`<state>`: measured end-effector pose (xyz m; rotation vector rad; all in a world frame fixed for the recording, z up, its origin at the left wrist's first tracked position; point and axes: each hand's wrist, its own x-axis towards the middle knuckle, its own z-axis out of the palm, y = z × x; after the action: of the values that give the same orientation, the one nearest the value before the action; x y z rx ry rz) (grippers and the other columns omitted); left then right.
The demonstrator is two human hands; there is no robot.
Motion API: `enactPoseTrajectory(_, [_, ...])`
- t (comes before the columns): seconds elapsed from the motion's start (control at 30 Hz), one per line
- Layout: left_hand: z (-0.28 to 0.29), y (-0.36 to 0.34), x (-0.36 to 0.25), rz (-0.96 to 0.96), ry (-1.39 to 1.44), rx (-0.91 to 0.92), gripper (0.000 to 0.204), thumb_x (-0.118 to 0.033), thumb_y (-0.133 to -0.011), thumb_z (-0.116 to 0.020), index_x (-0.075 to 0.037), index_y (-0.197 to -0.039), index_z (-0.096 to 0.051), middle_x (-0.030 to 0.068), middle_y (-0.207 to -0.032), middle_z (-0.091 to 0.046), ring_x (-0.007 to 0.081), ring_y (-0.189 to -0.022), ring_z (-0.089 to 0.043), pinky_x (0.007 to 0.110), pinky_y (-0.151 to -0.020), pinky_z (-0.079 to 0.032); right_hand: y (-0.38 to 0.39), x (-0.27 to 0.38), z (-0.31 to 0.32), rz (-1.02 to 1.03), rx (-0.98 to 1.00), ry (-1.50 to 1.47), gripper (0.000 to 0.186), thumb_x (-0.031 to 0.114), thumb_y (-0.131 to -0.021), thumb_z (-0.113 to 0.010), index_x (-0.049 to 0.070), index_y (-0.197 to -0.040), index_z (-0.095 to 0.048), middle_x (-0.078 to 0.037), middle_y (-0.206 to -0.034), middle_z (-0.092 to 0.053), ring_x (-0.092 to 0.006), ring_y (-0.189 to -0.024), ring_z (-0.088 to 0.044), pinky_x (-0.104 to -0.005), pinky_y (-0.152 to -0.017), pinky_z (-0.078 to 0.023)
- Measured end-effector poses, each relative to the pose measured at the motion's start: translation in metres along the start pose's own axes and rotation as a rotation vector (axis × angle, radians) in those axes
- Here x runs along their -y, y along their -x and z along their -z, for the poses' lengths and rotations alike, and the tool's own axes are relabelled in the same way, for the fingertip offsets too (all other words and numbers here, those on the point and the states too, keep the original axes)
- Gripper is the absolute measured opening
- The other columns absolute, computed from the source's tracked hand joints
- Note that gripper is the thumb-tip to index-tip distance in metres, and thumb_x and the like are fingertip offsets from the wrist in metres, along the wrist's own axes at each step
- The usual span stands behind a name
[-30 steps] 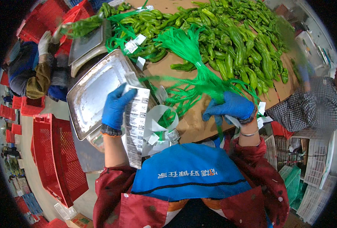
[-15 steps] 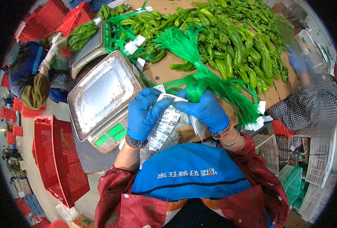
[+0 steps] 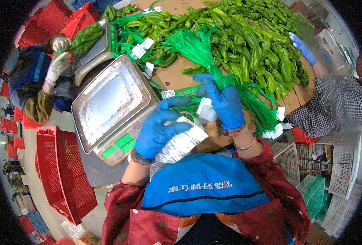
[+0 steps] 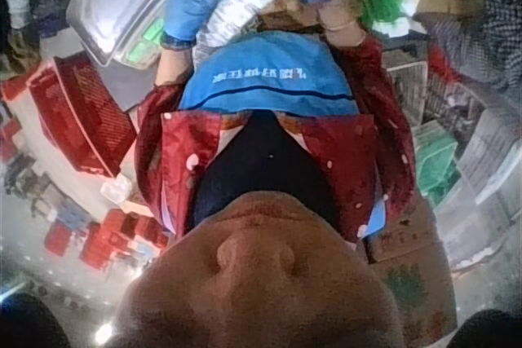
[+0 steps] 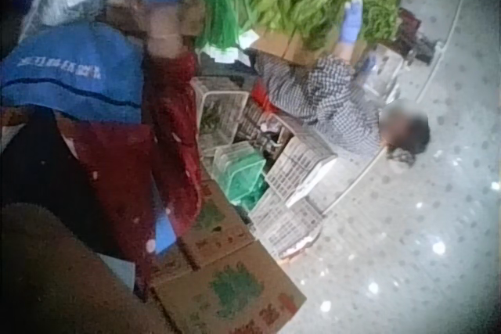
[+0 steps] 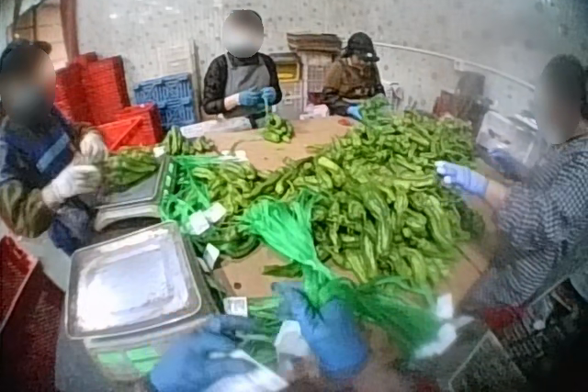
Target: The person repeatedly tears off small white labels from a roll and affixes them to green mesh bags containing green peppers. The person handles the label roll and the mesh bags by hand, placing labeled bags on a table with other peppers and bags.
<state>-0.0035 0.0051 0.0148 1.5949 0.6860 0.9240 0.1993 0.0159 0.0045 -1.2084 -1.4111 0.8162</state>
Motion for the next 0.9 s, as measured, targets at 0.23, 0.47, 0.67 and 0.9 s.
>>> enactPoseTrajectory(0.23, [-0.022,-0.002,0.013,0.363,0.035,-0.105,0.019,-0.011,-0.076,-0.073,0.002,-0.089,-0.067,0.0085,-0.095,-0.062,0.0146,-0.085,-0.059,0.025,-0.074,-0.046,-0.002,0.01,0.009,-0.143,0.308,-0.376,0.028,0.02,-0.091,-0.053,0.0,-0.109,-0.062,-0.009,-0.102,-0.065,-0.0159,-0.092,-0.06,-0.0311,-0.085,-0.047])
enactPoseTrajectory(0.47, [-0.011,-0.003,0.015,0.165,0.111,-0.104,0.011,-0.005,-0.076,-0.071,0.0,-0.085,-0.067,0.0083,-0.102,-0.059,0.0163,-0.096,-0.056,0.028,-0.083,-0.044,0.0,0.006,0.019,-0.196,0.306,-0.15,0.02,0.014,-0.08,-0.068,0.0,-0.094,-0.068,-0.01,-0.085,-0.067,-0.0156,-0.076,-0.061,-0.0299,-0.07,-0.048])
enactPoseTrajectory(0.67, [-0.012,-0.005,0.009,0.176,0.023,-0.168,0.009,-0.003,-0.076,-0.07,0.0,-0.084,-0.067,0.0077,-0.104,-0.059,0.0163,-0.095,-0.055,0.028,-0.084,-0.044,0.006,0.011,0.018,-0.247,0.272,-0.009,0.02,0.017,-0.08,-0.069,0.0,-0.091,-0.068,-0.009,-0.08,-0.066,-0.015,-0.071,-0.06,-0.0293,-0.065,-0.048])
enactPoseTrajectory(0.9, [-0.01,-0.009,0.007,0.261,0.044,-0.146,0.017,-0.008,-0.08,-0.069,0.002,-0.093,-0.064,0.0038,-0.09,-0.064,0.0104,-0.08,-0.058,0.024,-0.074,-0.047,0.003,0.002,0.017,0.036,0.296,-0.04,0.023,0.025,-0.085,-0.064,0.002,-0.089,-0.068,-0.01,-0.071,-0.061,-0.0204,-0.063,-0.056,-0.0335,-0.06,-0.045])
